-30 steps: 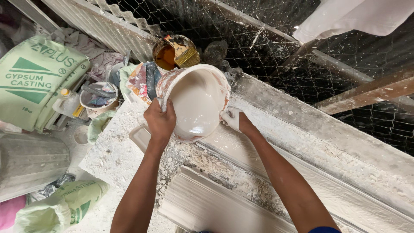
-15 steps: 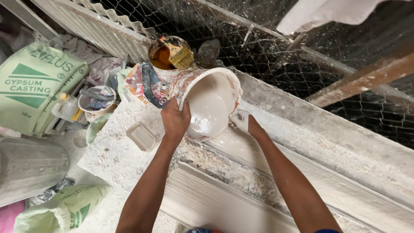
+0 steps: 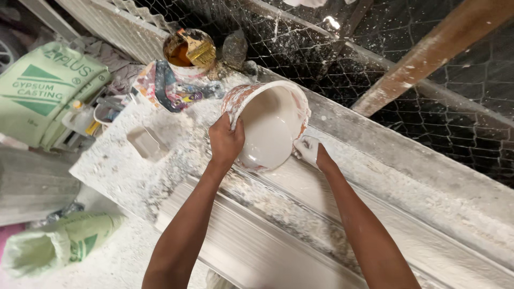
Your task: The person lays strands of white glass fiber into a long rectangular mold, then smooths and presses the fibers with hands and a small white block. The person then pours a white liquid from a bucket into the mold to saturate the fibers.
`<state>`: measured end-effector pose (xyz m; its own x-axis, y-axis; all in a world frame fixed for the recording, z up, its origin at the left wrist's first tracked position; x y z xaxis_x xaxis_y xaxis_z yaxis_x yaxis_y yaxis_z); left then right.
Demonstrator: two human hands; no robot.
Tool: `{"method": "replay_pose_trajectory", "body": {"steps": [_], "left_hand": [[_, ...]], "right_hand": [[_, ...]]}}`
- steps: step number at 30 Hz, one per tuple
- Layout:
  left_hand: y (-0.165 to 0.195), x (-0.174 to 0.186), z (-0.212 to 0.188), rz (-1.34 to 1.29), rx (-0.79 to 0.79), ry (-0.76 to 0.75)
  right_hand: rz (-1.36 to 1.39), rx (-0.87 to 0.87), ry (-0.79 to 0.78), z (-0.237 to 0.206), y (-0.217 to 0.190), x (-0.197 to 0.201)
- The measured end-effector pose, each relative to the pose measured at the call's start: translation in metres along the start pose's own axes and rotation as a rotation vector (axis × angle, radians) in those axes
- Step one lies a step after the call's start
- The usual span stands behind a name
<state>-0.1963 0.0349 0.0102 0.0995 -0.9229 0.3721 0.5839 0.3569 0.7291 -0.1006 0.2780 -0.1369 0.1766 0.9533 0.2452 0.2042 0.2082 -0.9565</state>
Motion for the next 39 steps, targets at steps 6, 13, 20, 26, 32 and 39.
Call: {"method": "replay_pose_trajectory", "body": {"steps": [6,13,20,26,32,39], "left_hand": [[0.055,-0.039,-0.062,-0.018,0.032,0.007],[0.127,-0.090,-0.128,-0.058,0.045,-0.018],[0.212,-0.141,-0.193,-0.069,-0.046,-0.036],[0.285,-0.192,-0.264,-0.085,-0.042,-0.046],[0.360,-0.245,-0.331,-0.127,-0.009,-0.067],[0.451,-0.312,-0.413,-0.142,-0.027,-0.083]], "right_hand": [[-0.032,0.012,-0.012,-0.060,0.034,0.059],[-0.005,-0.009,0.026,-0.137,0.070,0.131],[-0.042,0.013,0.058,-0.218,0.100,0.207],[-0.061,-0.014,0.093,-0.303,0.135,0.278],[-0.077,-0.033,0.104,-0.386,0.164,0.356],[-0.061,-0.029,0.138,-0.472,0.213,0.450]]}}
Point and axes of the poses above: each hand's wrist, its own z-axis towards the middle knuckle, its own x-axis out of the back of the hand, y = z × x, the point moved 10 cm from there along z, towards the middle knuckle, and after that the axes turned 8 degrees about x, right-handed, at the moved point
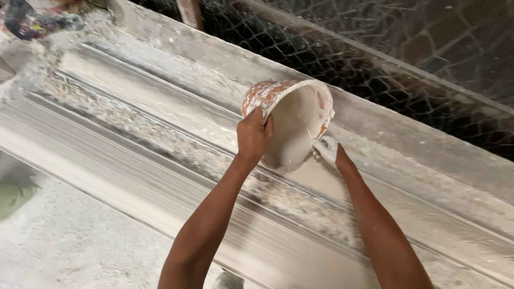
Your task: The person lays strands of white glass fiber into a long rectangular mold, then smooths and presses the fibers with hands and a small white block. The person then pours a white liquid from a bucket into the mold to saturate the fibers.
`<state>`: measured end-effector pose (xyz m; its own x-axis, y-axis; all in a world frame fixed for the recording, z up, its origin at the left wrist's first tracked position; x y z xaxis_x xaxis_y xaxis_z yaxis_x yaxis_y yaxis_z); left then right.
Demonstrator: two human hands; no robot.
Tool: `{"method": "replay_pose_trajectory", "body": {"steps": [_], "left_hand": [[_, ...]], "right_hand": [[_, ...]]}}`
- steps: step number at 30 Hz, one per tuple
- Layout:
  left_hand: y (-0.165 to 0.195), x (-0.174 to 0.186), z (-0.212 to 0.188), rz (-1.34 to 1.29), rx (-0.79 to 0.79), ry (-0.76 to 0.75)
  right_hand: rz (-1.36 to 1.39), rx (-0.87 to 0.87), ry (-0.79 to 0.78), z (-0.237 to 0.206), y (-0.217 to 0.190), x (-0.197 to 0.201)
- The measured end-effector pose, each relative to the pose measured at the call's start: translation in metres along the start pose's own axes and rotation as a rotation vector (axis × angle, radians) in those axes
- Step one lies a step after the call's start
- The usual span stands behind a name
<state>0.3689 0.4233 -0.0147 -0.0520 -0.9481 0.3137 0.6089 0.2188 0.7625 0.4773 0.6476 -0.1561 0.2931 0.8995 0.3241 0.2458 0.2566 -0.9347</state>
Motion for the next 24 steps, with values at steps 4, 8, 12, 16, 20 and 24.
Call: {"method": "replay_pose_trajectory", "body": {"steps": [4,8,12,16,20,24], "left_hand": [[0.057,-0.046,-0.050,0.046,-0.025,0.034],[0.114,-0.096,-0.100,0.087,-0.049,0.049],[0.165,-0.143,-0.143,0.067,-0.030,0.038],[0.218,-0.194,-0.181,0.062,-0.027,0.004],[0.268,-0.242,-0.227,0.046,-0.053,-0.035],[0.325,-0.282,-0.276,0.054,-0.087,-0.009]], "right_hand": [[-0.043,0.012,-0.072,-0.047,0.036,0.060],[-0.018,-0.003,-0.058,-0.100,0.073,0.126],[-0.027,-0.016,-0.068,-0.140,0.093,0.189],[-0.068,-0.088,-0.028,-0.193,0.121,0.253],[-0.106,-0.098,-0.012,-0.239,0.145,0.307],[-0.180,-0.071,0.025,-0.300,0.171,0.364]]}}
Point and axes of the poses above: each hand's wrist, its own z-axis towards the middle knuckle, its own x-axis out of the back of the hand, y = z × x, the point moved 10 cm from there along z, towards the middle knuckle, and after that the axes turned 8 degrees about x, right-handed, at the moved point
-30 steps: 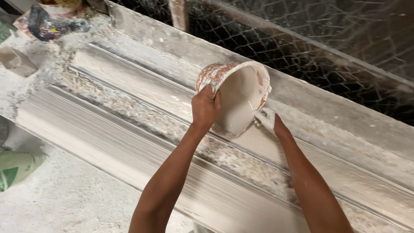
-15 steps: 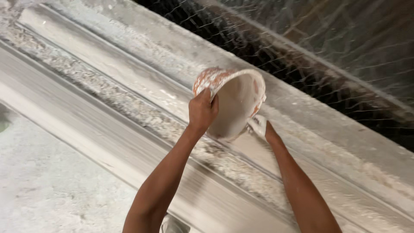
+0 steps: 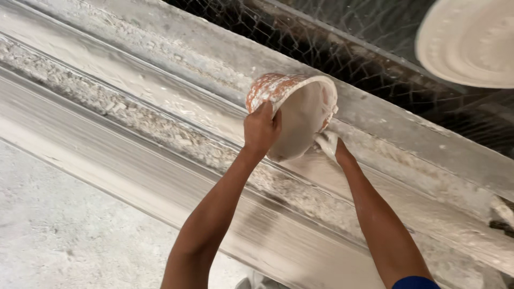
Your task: The person lays strands of white glass fiber into a long rectangular mold, then smooths and presses the fibers with hands and a small white block. The person then pours a white liquid from a bucket into the mold to saturate the fibers.
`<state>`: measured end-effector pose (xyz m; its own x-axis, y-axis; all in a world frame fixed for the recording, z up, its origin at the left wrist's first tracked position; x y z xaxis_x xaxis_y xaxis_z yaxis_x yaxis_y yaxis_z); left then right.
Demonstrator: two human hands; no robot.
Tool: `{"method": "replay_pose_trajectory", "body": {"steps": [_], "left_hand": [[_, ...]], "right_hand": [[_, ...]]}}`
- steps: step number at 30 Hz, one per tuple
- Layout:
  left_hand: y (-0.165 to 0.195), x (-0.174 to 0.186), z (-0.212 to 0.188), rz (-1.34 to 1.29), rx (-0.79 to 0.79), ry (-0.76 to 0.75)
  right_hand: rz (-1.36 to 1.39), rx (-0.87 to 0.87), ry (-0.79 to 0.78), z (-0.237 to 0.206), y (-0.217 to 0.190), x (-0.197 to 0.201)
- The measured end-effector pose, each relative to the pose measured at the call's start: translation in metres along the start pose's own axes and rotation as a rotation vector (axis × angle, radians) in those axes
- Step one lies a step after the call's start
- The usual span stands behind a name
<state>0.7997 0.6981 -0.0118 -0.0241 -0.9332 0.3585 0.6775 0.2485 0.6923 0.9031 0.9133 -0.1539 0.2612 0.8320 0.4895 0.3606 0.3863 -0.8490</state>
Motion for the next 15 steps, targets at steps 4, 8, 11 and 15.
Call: {"method": "replay_pose_trajectory", "body": {"steps": [4,8,11,15], "left_hand": [[0.055,-0.037,-0.024,-0.001,0.043,-0.009],[0.103,-0.077,-0.055,-0.019,0.045,-0.053],[0.139,-0.106,-0.081,-0.045,0.032,-0.051],[0.187,-0.142,-0.112,-0.042,-0.017,-0.056]], "right_hand": [[0.084,-0.040,0.065,-0.036,0.026,0.056],[-0.028,-0.007,0.067,-0.073,0.058,0.107],[0.000,-0.018,0.094,-0.106,0.092,0.144],[-0.060,-0.039,0.144,-0.146,0.128,0.196]]}}
Point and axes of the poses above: each hand's wrist, its own z-axis towards the middle knuckle, its own x-axis out of the back of the hand, y = z × x, the point moved 10 cm from there along z, towards the middle knuckle, and after that the axes turned 8 degrees about x, right-handed, at the moved point
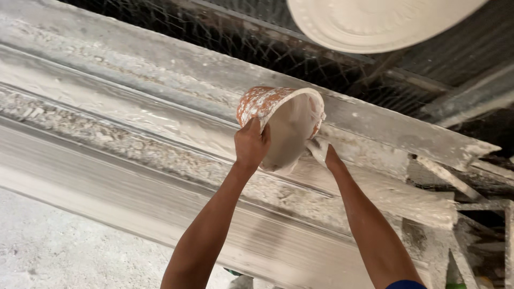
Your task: The person lays strands of white glass fiber into a long rectangular mold, then smooths and presses the fibers with hands and a small white block. The person then pours a white liquid from a bucket into the mold to saturate the fibers.
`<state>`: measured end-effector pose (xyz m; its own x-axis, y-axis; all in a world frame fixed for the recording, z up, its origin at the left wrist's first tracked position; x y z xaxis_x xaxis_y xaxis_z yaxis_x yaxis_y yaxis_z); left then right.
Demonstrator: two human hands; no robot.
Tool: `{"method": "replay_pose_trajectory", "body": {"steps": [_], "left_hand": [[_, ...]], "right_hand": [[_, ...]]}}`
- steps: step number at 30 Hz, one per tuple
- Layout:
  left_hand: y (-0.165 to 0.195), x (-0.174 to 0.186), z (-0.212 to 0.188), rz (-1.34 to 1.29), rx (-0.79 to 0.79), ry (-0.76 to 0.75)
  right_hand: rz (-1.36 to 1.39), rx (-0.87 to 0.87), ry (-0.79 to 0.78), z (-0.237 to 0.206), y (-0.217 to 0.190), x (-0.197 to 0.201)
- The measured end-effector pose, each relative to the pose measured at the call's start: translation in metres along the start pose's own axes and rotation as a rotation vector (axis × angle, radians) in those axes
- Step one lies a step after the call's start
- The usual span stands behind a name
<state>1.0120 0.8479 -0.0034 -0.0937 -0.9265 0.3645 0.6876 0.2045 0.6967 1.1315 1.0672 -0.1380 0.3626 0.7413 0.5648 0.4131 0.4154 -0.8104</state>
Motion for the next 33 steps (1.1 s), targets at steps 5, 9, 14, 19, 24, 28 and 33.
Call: {"method": "replay_pose_trajectory", "body": {"steps": [5,9,14,19,24,28,33], "left_hand": [[0.060,-0.048,-0.031,0.013,-0.012,0.009],[0.110,-0.089,-0.065,0.072,-0.016,0.018],[0.165,-0.141,-0.095,0.087,0.003,0.014],[0.209,-0.194,-0.130,0.085,0.043,-0.028],[0.246,-0.237,-0.150,0.058,0.027,-0.055],[0.271,-0.266,-0.163,0.054,0.001,-0.098],[0.296,-0.296,-0.177,0.027,0.008,-0.118]], "right_hand": [[-0.048,0.013,-0.072,-0.026,0.046,0.059],[-0.015,0.034,-0.151,-0.049,0.086,0.105],[0.038,0.035,-0.189,-0.073,0.124,0.161],[0.156,0.122,-0.173,-0.106,0.171,0.211],[0.245,0.129,-0.209,-0.125,0.212,0.247],[0.122,0.074,-0.170,-0.147,0.244,0.277],[0.095,-0.013,-0.134,-0.171,0.275,0.314]]}}
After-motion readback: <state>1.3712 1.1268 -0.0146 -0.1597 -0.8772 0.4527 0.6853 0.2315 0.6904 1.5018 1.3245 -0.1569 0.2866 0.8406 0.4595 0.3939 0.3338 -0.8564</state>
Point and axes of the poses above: each hand's wrist, its own z-axis towards the middle knuckle, its own x-axis out of the back of the hand, y = z × x, the point moved 10 cm from there along z, towards the middle knuckle, and after that the axes turned 8 degrees about x, right-handed, at the moved point
